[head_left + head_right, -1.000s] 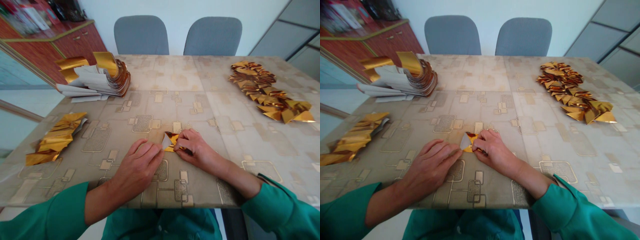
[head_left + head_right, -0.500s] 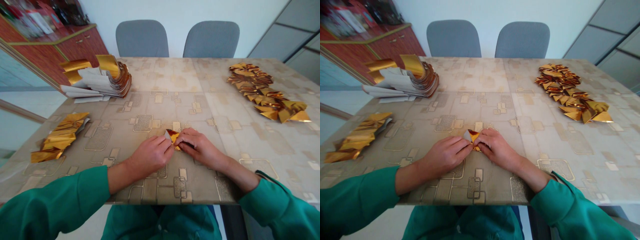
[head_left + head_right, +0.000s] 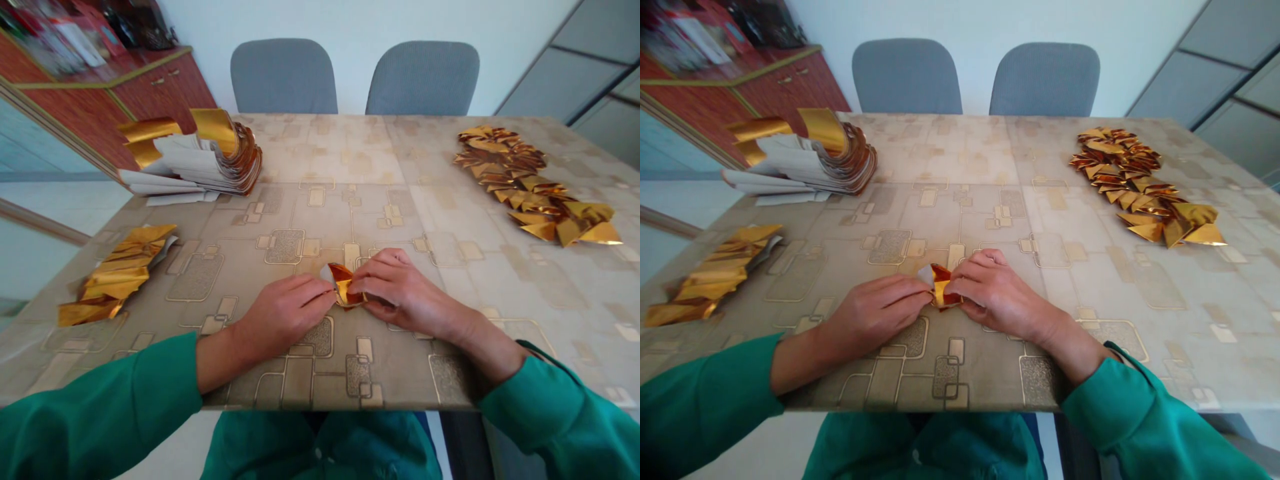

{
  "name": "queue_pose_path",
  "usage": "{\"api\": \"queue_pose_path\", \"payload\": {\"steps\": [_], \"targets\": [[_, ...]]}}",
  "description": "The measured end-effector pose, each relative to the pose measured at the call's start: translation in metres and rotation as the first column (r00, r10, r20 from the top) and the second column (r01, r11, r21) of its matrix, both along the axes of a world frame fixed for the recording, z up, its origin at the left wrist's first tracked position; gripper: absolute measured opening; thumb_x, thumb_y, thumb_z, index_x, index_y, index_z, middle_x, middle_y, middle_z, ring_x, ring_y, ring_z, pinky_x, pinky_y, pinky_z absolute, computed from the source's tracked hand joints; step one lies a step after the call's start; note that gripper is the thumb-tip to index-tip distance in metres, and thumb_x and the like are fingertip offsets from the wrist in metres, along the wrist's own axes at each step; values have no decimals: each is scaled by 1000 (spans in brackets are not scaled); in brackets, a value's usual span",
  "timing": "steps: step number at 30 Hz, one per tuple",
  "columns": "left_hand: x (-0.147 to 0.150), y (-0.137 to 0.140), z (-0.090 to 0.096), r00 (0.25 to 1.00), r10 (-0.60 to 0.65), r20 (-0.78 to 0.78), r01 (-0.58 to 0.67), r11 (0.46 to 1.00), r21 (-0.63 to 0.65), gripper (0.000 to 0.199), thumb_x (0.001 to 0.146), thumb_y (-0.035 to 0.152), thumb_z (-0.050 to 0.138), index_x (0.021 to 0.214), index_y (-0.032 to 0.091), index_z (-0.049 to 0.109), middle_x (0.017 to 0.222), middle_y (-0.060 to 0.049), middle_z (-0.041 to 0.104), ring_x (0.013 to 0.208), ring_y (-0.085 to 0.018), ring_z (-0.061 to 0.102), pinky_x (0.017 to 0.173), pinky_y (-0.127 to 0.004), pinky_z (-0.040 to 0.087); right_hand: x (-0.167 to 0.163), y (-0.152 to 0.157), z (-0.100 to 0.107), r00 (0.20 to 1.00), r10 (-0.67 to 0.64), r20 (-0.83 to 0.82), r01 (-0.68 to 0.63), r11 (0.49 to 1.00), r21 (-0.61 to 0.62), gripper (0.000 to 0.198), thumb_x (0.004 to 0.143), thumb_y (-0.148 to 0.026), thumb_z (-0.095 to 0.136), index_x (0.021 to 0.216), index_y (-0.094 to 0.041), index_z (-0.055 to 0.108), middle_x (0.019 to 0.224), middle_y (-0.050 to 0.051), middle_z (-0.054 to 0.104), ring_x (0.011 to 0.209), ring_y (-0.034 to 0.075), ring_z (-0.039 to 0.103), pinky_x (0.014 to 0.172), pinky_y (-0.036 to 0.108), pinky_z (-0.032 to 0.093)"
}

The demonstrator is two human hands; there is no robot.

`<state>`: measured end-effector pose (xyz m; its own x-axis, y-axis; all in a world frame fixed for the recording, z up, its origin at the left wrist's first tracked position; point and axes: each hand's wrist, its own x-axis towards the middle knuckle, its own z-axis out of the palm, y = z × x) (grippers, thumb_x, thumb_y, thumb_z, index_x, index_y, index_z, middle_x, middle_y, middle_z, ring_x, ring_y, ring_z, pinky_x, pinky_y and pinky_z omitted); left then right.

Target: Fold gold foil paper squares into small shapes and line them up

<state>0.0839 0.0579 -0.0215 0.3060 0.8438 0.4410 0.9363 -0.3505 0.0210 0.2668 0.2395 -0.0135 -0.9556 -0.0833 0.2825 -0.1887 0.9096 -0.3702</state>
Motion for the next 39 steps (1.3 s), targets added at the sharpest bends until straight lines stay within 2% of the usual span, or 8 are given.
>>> {"api": "queue_pose_path", "payload": {"steps": [3, 7, 14, 18, 22, 28, 35, 39], "targets": [[1, -4, 2, 999, -24, -38, 21, 998, -62, 23, 100, 15, 46, 110, 14, 67, 104, -10, 70, 93, -20, 63, 80, -34, 55, 0, -3, 4, 999, 35, 16, -36, 998, 44, 17, 97, -23, 54, 102, -25, 70, 100, 4, 69, 100, 19, 56, 93, 39, 34], [6, -9, 3, 998, -43, -36, 39, 994, -98, 27, 101, 14, 43, 119, 12, 63, 104, -11, 69, 90, -20, 62, 77, -34, 55, 0, -4, 4, 996, 75, 42, -76, 997, 21, 18, 99, -26, 53, 100, -25, 70, 94, 3, 68, 95, 18, 55, 92, 38, 33], [10, -13, -4, 996, -80, 31, 83, 993, -87, 28, 101, 14, 41, 117, 12, 64, 111, -11, 69, 100, -21, 63, 88, -36, 56, -2, -1, -7, 998, 29, 51, -20, 982, -185, 13, 97, -32, 58, 95, -23, 69, 95, 1, 68, 92, 15, 57, 88, 35, 35], [7, -14, -7, 994, -74, 75, 82, 992, -100, 28, 99, 12, 44, 120, 13, 63, 114, -11, 69, 103, -22, 63, 91, -38, 56, -2, 0, -7, 997, 25, 68, -8, 969, -248, 11, 95, -31, 62, 94, -23, 69, 94, 1, 68, 92, 15, 58, 88, 35, 36], [5, -16, -10, 992, -47, 120, 59, 993, -99, 32, 96, 8, 43, 122, 11, 62, 118, -11, 68, 106, -22, 62, 94, -38, 55, -1, 0, -3, 994, 47, 97, -25, 975, -221, 10, 95, -30, 62, 94, -26, 71, 95, 1, 67, 94, 16, 58, 89, 36, 35], [6, -17, -14, 996, -54, 68, 62, 990, -124, 33, 96, 9, 43, 125, 9, 60, 116, -12, 66, 104, -23, 59, 93, -38, 54, 0, 1, -1, 995, 65, 78, -46, 973, -225, 13, 97, -29, 60, 93, -25, 71, 96, 1, 69, 94, 14, 58, 90, 35, 34], [3, -16, -8, 996, -80, 35, 86, 972, -218, 36, 95, 9, 45, 128, 13, 58, 120, -11, 64, 107, -24, 56, 94, -40, 53, 0, 1, -3, 995, 32, 94, -11, 977, -214, 13, 96, -28, 59, 92, -22, 69, 94, 1, 68, 91, 15, 58, 89, 35, 33], [2, -16, -8, 996, -88, 33, 93, 971, -222, 35, 96, 10, 44, 128, 13, 58, 120, -10, 65, 108, -24, 56, 95, -40, 52, 0, 0, -3, 995, 33, 98, -12, 979, -205, 13, 97, -28, 58, 93, -23, 70, 94, 2, 68, 93, 15, 57, 89, 35, 33]]}}
